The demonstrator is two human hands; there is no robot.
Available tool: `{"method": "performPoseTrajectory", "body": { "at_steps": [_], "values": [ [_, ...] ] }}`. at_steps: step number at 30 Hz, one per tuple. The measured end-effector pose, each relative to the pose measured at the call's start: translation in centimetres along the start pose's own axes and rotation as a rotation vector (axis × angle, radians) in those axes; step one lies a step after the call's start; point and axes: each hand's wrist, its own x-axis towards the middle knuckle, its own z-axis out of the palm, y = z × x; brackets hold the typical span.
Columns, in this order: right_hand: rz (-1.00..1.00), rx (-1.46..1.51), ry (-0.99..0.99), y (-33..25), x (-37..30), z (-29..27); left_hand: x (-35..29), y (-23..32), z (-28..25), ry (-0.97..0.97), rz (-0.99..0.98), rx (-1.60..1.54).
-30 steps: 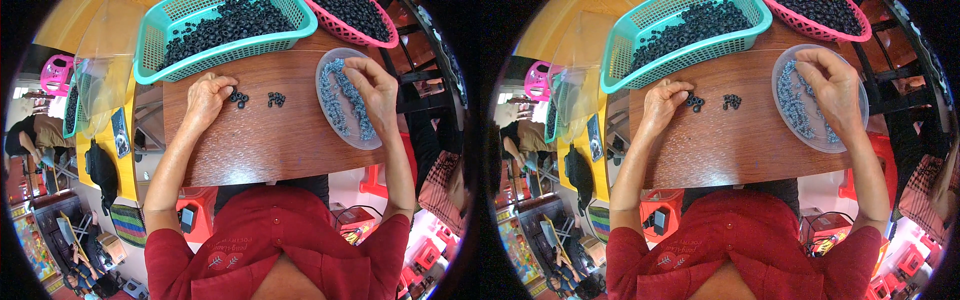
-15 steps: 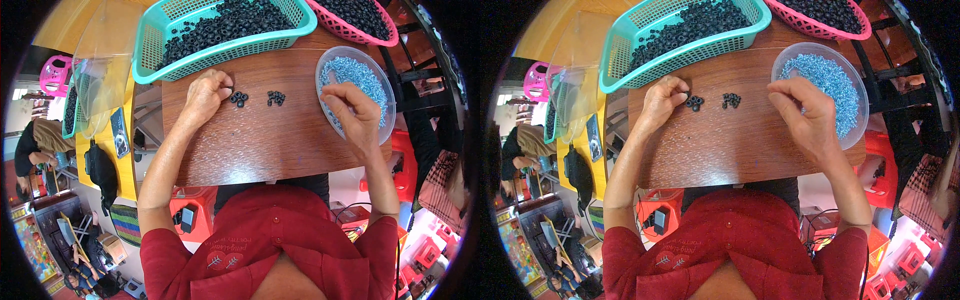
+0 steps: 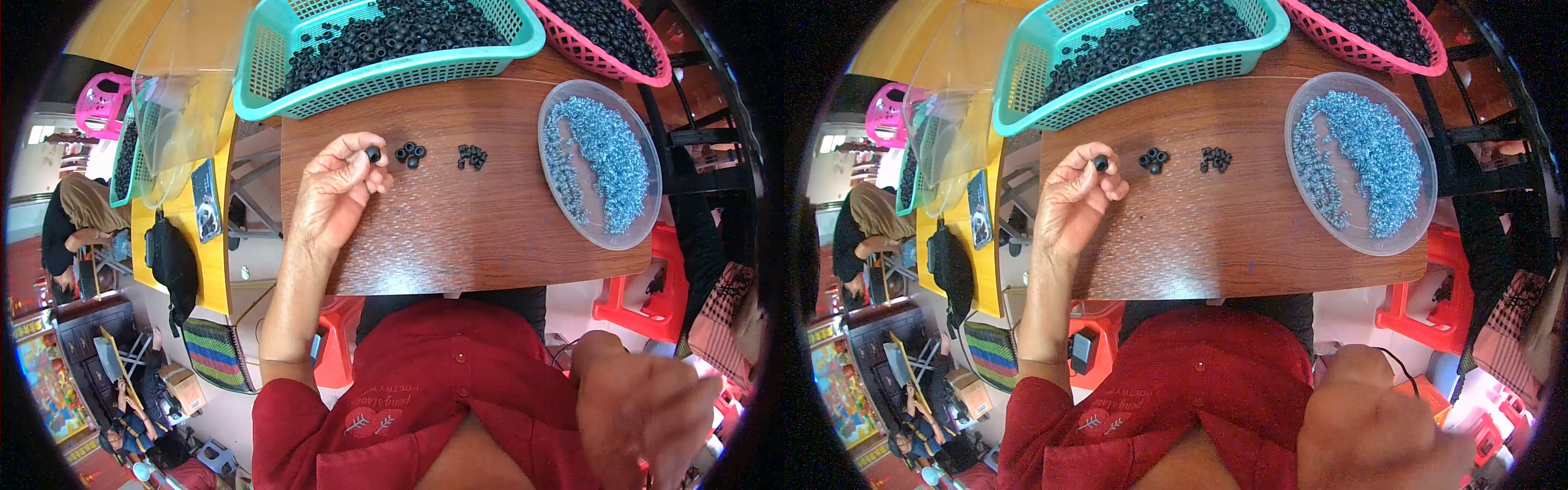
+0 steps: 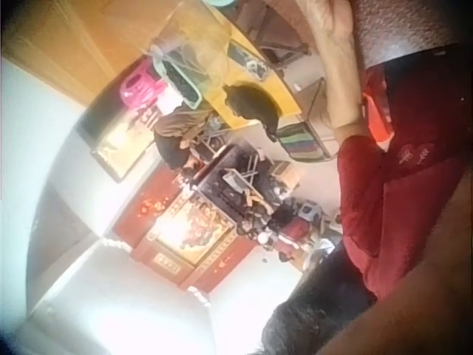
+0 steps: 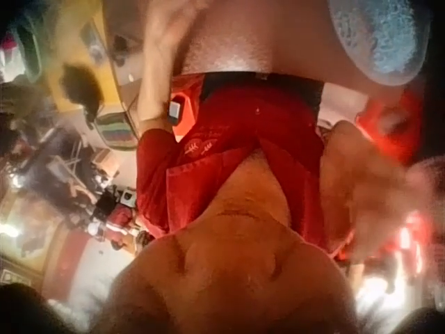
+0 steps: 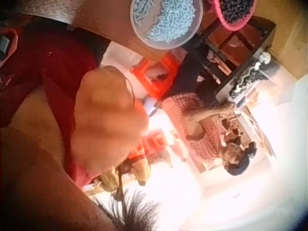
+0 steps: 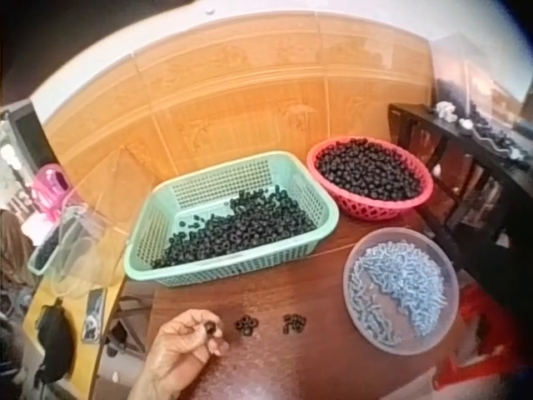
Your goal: The person assembles small rubber components by inserting black plugs into rubber rings by hand.
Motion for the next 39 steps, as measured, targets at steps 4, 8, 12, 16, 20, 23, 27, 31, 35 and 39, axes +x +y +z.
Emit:
{"method": "performPoseTrajectory", "body": {
  "at_steps": [4,8,12,16,20,23,27,31,35,39],
  "values": [
    [-0.109,-0.027,0.043,-0.9,-0.5,1.1,-0.8,-1.4,1.4,-0.017,-0.028,-0.087],
    [-0.226,-0.059,0.066,-1.7,-0.9,2.1,-2.1,-2.0,1.5,0.016,-0.034,-0.080],
    [-0.186,-0.138,-0.051,-0.7,-0.9,1.3,-4.1,-2.5,1.5,0.064,-0.012,-0.093],
    [-0.069,-0.297,-0.035,8.5,-2.5,3.0,-4.0,-4.4,2.1,0.091,-0.088,-0.092],
    [-0.005,-0.463,-0.106,9.5,-2.5,3.6,-4.4,-5.4,2.8,0.096,-0.083,-0.070],
    [0.045,-0.482,-0.164,8.7,-3.1,3.9,-4.4,-6.0,3.9,0.098,-0.092,-0.005],
    [0.025,-0.459,-0.078,8.4,-4.2,1.4,-4.1,-7.0,4.3,0.088,-0.119,0.039],
    [0.039,-0.715,0.021,10.1,-4.6,-5.1,-3.9,-7.7,4.6,0.083,-0.138,0.067],
    [0.180,-0.940,0.015,11.3,-5.1,-9.4,-3.6,-8.6,5.3,0.072,-0.144,0.084],
    [0.250,-1.047,-0.103,12.0,-5.4,-10.1,-3.6,-9.1,5.5,0.073,-0.177,0.099]
  ]
}}
